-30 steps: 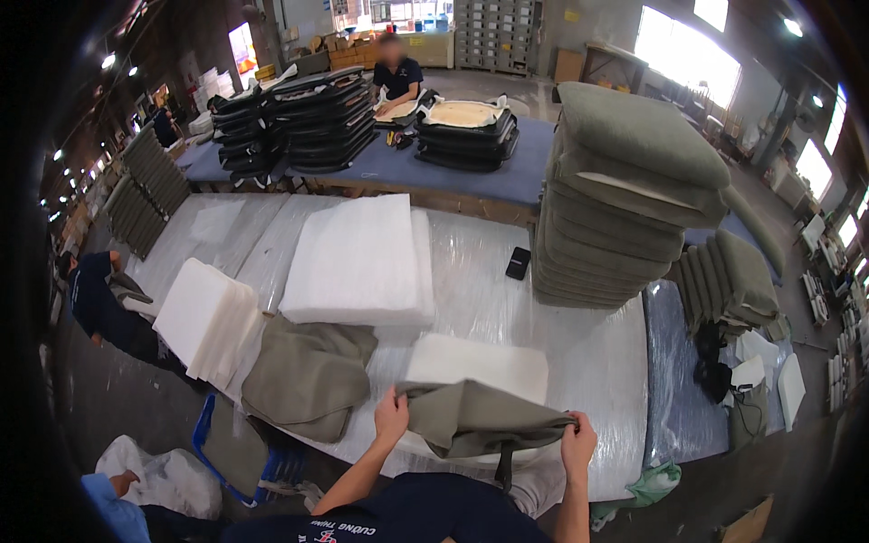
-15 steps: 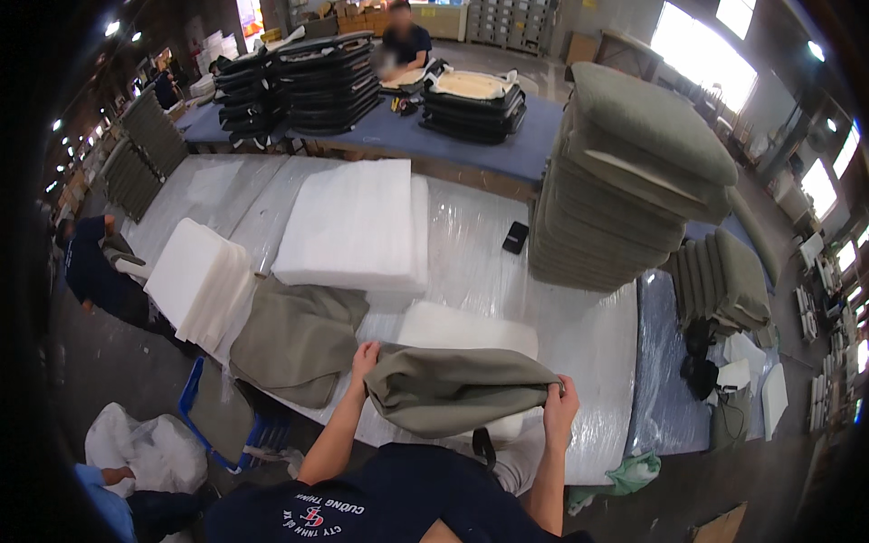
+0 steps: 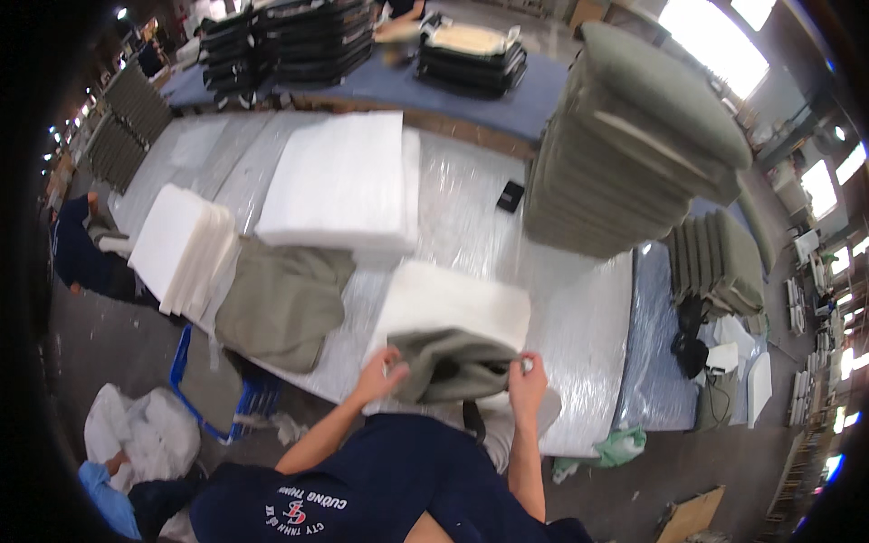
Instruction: The person rolls a white foam pad and inserts it into a green fabric pillow cover. The person then adjusts the cover to enclose the foam and places the finished pillow on a stack.
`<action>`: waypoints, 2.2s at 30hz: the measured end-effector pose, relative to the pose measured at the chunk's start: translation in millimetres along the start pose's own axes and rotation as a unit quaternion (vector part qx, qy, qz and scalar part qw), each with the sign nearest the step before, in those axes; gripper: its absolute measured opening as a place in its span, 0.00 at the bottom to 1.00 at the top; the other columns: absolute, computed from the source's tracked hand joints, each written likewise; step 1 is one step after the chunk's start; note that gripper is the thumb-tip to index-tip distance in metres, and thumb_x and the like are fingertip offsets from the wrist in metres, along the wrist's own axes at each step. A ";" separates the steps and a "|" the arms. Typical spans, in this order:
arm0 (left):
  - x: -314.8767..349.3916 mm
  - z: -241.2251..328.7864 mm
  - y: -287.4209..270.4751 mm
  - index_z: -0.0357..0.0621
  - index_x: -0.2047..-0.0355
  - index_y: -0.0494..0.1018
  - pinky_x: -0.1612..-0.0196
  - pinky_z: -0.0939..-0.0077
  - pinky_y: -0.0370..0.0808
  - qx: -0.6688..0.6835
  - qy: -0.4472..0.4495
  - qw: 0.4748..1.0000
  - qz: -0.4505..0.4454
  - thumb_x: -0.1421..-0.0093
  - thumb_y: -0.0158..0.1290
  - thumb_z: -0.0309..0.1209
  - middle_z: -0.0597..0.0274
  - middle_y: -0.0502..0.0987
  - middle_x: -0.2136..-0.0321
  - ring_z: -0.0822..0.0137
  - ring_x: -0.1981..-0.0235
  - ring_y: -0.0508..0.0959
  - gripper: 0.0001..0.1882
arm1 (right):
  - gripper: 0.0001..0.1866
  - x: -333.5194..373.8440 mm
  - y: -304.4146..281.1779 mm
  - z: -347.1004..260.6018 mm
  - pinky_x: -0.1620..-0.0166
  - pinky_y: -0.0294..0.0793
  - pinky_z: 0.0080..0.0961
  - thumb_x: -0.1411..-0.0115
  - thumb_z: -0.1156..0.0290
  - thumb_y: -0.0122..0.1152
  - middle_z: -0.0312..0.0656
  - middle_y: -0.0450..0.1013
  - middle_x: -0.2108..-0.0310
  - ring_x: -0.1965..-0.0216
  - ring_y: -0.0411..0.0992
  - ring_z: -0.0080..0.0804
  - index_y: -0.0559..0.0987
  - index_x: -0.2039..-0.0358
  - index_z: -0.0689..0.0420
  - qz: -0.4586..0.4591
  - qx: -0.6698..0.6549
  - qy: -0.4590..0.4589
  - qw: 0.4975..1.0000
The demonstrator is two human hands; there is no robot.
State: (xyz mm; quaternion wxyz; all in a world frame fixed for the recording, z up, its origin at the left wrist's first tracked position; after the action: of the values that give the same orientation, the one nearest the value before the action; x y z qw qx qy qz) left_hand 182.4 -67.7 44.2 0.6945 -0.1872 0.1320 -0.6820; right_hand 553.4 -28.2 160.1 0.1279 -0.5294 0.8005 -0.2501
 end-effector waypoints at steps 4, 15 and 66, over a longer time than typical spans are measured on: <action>33.6 -65.6 78.2 0.34 0.36 0.64 0.40 0.49 0.73 -0.105 -0.076 0.968 -0.214 0.54 0.67 0.70 0.33 0.74 0.43 0.38 0.41 0.76 0.60 | 0.10 -4.8 21.0 -12.0 0.75 0.72 0.34 0.40 0.69 0.63 0.43 0.75 0.85 0.82 0.75 0.31 0.80 0.58 0.56 -0.020 0.069 -0.022 0.997; 14.1 -85.1 27.6 0.46 0.45 0.74 0.47 0.47 0.78 -0.100 -0.229 0.968 0.033 0.43 0.53 0.33 0.39 0.83 0.56 0.38 0.51 0.81 0.23 | 0.08 -7.7 -5.9 -51.3 0.71 0.74 0.29 0.41 0.74 0.63 0.40 0.77 0.82 0.79 0.74 0.25 0.80 0.60 0.59 -0.014 0.009 -0.058 0.998; -61.2 160.2 -151.1 0.44 0.53 0.78 0.62 0.56 0.77 0.000 -0.030 0.976 0.218 0.44 0.52 0.19 0.48 0.82 0.74 0.48 0.70 0.84 0.18 | 0.22 -9.4 -21.6 -66.6 0.69 0.78 0.32 0.41 0.51 0.74 0.46 0.82 0.77 0.74 0.83 0.38 0.80 0.61 0.57 -0.211 0.190 -0.094 0.954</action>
State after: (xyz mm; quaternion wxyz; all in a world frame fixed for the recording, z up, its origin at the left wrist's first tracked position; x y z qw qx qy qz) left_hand 114.9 6.1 249.6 0.8300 -0.1740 0.1489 -0.5086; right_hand 542.9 -8.7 227.2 0.2452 -0.6734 0.5921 -0.3684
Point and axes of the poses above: each hand's wrist, its own x-axis away from the middle knuckle, its own y-axis out of the palm, z = x × y, the point moved 8 cm from there along -x, towards the middle knuckle
